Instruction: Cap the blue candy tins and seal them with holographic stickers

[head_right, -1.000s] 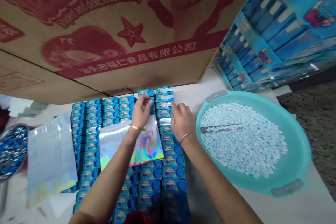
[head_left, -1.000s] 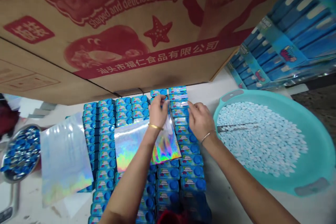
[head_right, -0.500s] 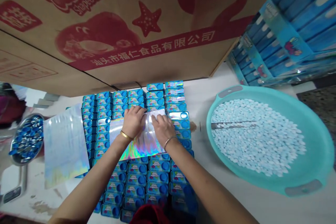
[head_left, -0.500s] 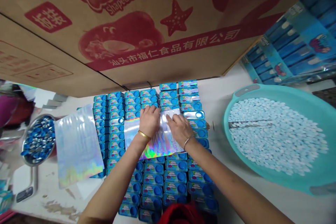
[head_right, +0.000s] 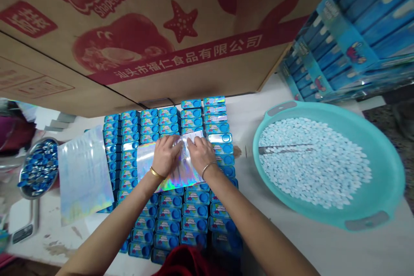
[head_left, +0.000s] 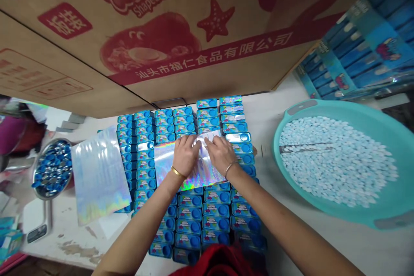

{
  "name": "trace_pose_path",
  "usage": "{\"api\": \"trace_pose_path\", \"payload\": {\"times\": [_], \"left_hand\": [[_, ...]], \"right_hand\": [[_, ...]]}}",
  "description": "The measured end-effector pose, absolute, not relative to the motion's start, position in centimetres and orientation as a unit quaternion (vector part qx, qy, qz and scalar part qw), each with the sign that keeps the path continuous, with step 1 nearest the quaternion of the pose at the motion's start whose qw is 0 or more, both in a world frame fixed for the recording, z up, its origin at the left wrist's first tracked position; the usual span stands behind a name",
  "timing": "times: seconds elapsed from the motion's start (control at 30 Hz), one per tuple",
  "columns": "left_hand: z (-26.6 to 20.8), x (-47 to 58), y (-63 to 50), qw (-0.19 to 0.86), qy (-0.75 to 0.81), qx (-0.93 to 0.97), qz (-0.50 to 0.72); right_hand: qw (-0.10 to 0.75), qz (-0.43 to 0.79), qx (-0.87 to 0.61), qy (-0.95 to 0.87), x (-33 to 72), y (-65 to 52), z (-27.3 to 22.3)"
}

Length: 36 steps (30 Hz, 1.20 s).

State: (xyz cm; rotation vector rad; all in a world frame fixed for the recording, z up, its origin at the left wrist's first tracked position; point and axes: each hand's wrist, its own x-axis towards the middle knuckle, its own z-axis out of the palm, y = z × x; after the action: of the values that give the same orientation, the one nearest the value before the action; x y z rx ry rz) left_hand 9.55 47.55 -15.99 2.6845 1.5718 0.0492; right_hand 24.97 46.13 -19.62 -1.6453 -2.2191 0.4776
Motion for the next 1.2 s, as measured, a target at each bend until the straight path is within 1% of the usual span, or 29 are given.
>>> {"api": "trace_pose_path", "payload": {"times": [0.13,0.23,0.33,0.47,0.7,0.9,1.07,1.2], "left_hand": [[-16.6,9.8,47.5,0.037,0.554,0.830,0.049],[-16.9,10.3,48.3,0.029,0.585,0.810,0.030],[-16.9,10.6,48.4,0.015,0.569,0.823,-0.002],[-16.9,10.5,47.5,-0.005,0.559,0.829,-0.007],[-17.0,10.4,47.1,0.016,0.553,0.833,-0.021],[-16.6,10.4,47.0,-0.010,0.548,0.835,-0.035],[-16.5,10.5,47.4,-0.010,0.539,0.841,-0.051],[-16.6,10.5,47.2,0.003,0.533,0.845,-0.040]], "right_hand": [[0.161,0.170,-0.577,-0.782,24.9,46.1,-19.6],[0.148,0.169,-0.579,-0.784,24.9,46.1,-19.6],[0.144,0.169,-0.581,-0.783,24.9,46.1,-19.5],[0.148,0.166,-0.578,-0.785,24.9,46.1,-19.5],[0.136,0.172,-0.577,-0.787,25.0,46.2,-19.3],[0.117,0.184,-0.576,-0.788,25.0,46.3,-19.1],[0.121,0.187,-0.574,-0.788,25.0,46.2,-19.3],[0.116,0.189,-0.573,-0.789,25.0,46.1,-19.3]]}}
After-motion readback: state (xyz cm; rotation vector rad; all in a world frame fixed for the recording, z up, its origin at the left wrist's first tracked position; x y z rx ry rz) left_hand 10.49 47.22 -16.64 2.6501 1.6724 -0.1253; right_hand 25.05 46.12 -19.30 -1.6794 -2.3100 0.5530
